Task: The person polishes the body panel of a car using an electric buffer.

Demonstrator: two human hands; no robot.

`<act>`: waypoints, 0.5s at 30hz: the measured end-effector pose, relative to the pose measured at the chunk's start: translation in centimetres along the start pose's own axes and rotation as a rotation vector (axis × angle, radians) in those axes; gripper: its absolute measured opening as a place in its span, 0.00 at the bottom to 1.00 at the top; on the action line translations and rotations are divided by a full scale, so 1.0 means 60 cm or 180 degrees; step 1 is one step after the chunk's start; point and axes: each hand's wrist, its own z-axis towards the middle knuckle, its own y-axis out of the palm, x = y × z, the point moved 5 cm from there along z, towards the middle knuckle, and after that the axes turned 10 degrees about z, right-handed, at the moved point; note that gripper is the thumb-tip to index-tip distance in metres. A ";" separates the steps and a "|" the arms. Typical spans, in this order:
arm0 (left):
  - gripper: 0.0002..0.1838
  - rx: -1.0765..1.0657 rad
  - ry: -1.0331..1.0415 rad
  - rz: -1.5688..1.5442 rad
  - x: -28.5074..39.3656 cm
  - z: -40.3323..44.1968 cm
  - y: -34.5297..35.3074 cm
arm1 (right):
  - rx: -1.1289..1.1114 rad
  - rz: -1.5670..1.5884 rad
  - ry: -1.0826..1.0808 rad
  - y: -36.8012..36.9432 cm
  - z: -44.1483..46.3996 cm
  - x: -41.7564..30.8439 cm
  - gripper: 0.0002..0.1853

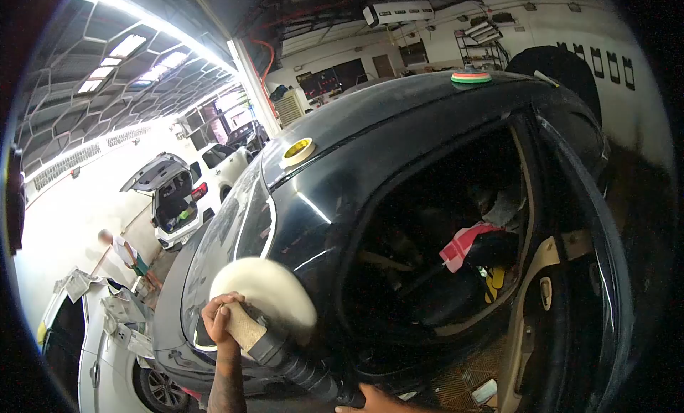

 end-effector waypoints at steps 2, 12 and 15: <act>0.19 0.0104 -0.0007 0.0051 0.006 0.015 0.010 | 0.0284 -0.0679 -0.0092 -0.009 0.004 -0.048 0.40; 0.16 -0.0951 -0.0102 -0.0244 0.026 0.151 0.185 | 0.1307 -0.1694 -0.0126 -0.050 0.042 -0.110 0.34; 0.16 -0.0975 0.0042 -0.0052 0.013 0.115 0.167 | 0.1571 -0.1811 0.0635 -0.049 0.038 -0.022 0.39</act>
